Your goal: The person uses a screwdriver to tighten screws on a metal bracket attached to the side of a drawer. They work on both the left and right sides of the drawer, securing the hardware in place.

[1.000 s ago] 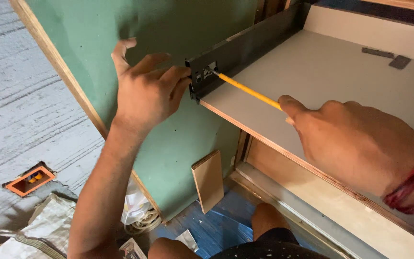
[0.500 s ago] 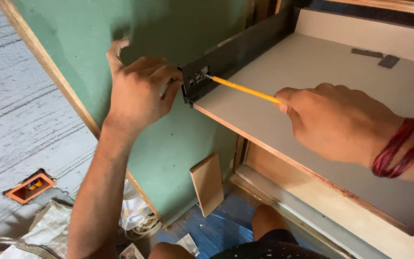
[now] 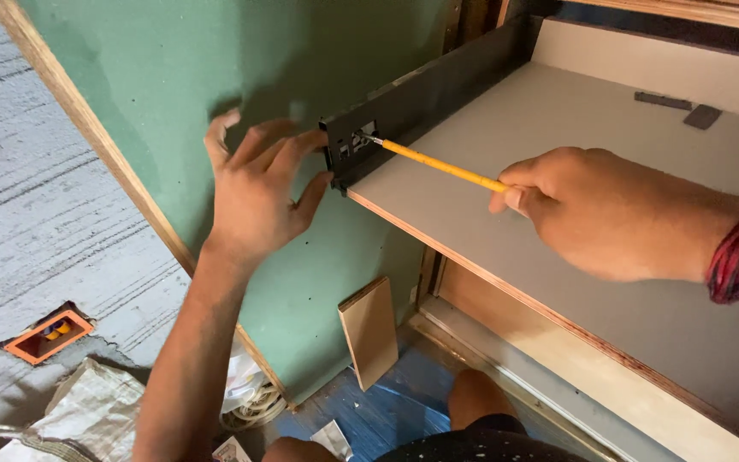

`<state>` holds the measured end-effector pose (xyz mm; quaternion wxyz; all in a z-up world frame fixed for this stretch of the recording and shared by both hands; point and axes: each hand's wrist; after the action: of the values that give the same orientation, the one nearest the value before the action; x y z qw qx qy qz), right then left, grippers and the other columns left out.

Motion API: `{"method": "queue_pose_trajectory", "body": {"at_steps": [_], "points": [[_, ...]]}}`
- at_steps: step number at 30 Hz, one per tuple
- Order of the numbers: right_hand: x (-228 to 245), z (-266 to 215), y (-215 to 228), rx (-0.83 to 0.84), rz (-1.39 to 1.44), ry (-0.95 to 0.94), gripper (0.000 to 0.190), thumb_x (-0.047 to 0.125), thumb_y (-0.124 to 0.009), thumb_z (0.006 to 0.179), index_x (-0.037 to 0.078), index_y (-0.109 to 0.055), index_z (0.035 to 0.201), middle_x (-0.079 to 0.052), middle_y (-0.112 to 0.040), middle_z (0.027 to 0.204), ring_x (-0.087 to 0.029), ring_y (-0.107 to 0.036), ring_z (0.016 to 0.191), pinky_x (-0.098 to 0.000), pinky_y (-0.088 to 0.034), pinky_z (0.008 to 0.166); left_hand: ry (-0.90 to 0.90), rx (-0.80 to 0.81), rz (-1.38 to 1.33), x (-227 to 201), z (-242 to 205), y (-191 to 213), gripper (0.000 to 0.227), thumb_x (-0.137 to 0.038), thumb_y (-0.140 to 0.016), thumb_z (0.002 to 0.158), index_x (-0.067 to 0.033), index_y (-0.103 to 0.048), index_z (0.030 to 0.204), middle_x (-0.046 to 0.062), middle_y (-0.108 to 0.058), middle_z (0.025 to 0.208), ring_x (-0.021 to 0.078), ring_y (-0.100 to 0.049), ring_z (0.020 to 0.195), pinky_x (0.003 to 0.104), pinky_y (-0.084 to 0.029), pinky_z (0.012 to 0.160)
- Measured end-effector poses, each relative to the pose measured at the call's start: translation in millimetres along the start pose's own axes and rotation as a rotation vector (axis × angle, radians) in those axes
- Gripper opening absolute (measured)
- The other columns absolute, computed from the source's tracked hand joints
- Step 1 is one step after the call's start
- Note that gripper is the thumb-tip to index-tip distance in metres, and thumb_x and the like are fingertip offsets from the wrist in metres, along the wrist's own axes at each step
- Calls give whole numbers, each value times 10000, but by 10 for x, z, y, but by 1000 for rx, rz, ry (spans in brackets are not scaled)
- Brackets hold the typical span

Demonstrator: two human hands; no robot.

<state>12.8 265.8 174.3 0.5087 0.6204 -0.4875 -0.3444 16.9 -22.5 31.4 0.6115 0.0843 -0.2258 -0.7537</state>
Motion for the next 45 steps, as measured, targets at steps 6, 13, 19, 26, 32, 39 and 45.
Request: {"method": "queue_pose_trajectory", "body": {"at_steps": [6,13,19,26,32,39,45], "points": [[-419,402,-228,11,188,98,329,271,-464,1089,202,-749,1238,-61,-590,776,-172,-497,530,-368,-442,516,-45,12,85,23,-41,-17,498,-295,-902,862,-116,-698,1280,-31,-706,1034,186,-589,1219,585,-235,1174],[-288,286,-109,96,290,14,335,334,-440,1104,232,-738,1219,-37,-440,551,-167,-331,408,-354,-309,394,-83,-7,116,99,-45,-53,451,-345,-913,885,-144,-728,1244,-63,-727,1016,151,-575,1242,595,-233,1201],[-345,344,6,212,419,-34,336,411,-449,1112,220,-674,1271,-29,-371,619,-150,-274,471,-338,-228,414,-120,-22,152,63,-52,-27,443,-346,-905,917,-148,-742,1279,-67,-729,990,164,-548,1292,613,-223,1206],[-373,360,52,248,433,-5,347,393,-440,1097,176,-661,1253,-32,-396,626,-147,-280,479,-323,-240,399,-119,0,135,55,-60,63,433,-284,-898,909,-133,-745,1286,-42,-749,970,143,-562,1311,581,-218,1235],[-400,419,84,257,434,49,356,391,-455,1105,144,-682,1222,-32,-405,615,-149,-303,457,-330,-267,375,-93,16,70,115,-48,257,439,-183,-879,874,-116,-722,1278,-51,-771,992,165,-580,1293,512,-268,1206],[-407,344,76,113,181,144,323,284,-437,1087,185,-701,1243,-72,-441,540,-204,-372,453,-393,-346,462,69,-44,-154,91,-289,301,494,-97,-859,836,-103,-665,1291,27,-768,1126,211,-610,1237,414,-364,1113],[-511,365,-53,-88,-86,316,335,199,-435,1042,152,-711,1226,-127,-667,629,-235,-627,533,-414,-515,592,274,-81,-262,-227,-759,51,502,-109,-842,817,-74,-659,1284,109,-730,1164,235,-697,1085,404,-457,1024]]}}
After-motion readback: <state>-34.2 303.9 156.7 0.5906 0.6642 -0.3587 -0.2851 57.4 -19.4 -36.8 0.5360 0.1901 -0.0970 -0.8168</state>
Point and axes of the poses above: each hand's wrist, its own z-axis towards the middle knuckle, its own y-axis out of the back of the hand, x = y × z
